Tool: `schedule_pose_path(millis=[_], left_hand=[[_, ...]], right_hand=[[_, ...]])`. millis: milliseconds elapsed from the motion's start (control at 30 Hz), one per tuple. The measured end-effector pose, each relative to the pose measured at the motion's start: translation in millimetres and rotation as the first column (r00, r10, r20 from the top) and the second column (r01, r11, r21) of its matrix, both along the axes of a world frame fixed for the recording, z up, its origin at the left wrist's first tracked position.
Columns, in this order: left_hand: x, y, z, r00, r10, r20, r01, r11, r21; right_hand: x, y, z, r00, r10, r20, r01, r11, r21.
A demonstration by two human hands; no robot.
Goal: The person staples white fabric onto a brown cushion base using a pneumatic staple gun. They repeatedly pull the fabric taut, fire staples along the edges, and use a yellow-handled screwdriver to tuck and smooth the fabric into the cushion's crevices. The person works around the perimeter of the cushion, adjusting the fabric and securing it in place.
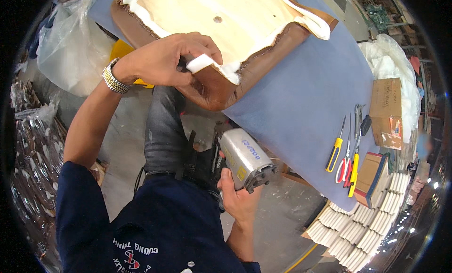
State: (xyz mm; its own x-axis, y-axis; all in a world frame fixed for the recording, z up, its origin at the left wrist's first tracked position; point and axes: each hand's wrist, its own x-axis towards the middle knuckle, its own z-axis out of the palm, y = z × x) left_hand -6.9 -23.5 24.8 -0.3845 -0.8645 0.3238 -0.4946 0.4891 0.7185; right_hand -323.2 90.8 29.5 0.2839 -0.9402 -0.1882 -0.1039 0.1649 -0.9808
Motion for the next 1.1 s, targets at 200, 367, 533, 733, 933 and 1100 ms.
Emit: schedule_pose_path(millis=[200, 367, 533, 733, 933, 1100], left_hand=[[-25, 10, -2, 0.979, 0.201, 0.027, -0.199, 0.979, -0.048], [-31, 13, -7, 0.934, 0.356, -0.035, -0.358, 0.929, -0.098], [-28, -5, 4, 0.956, 0.293, 0.015, -0.291, 0.941, 0.173], [-28, -9, -17, 0.956, 0.266, 0.126, -0.236, 0.948, -0.213], [-35, -9, -22, 0.91, 0.412, 0.048, -0.394, 0.895, -0.21], [-30, -19, -8, 0.919, 0.36, 0.163, -0.342, 0.931, -0.127]], right_hand=[[-13, 6, -24, 0.992, 0.114, -0.056, -0.114, 0.993, -0.002], [-9, 4, -21, 0.994, 0.109, -0.032, -0.111, 0.992, -0.058], [-13, 7, -29, 0.998, 0.056, 0.029, -0.05, 0.982, -0.184], [-9, 1, -23, 0.998, 0.058, -0.017, -0.06, 0.986, -0.155], [9, -6, -19, 0.997, 0.039, -0.068, -0.051, 0.981, -0.186], [17, -8, -20, 0.994, 0.053, -0.097, -0.076, 0.964, -0.256]])
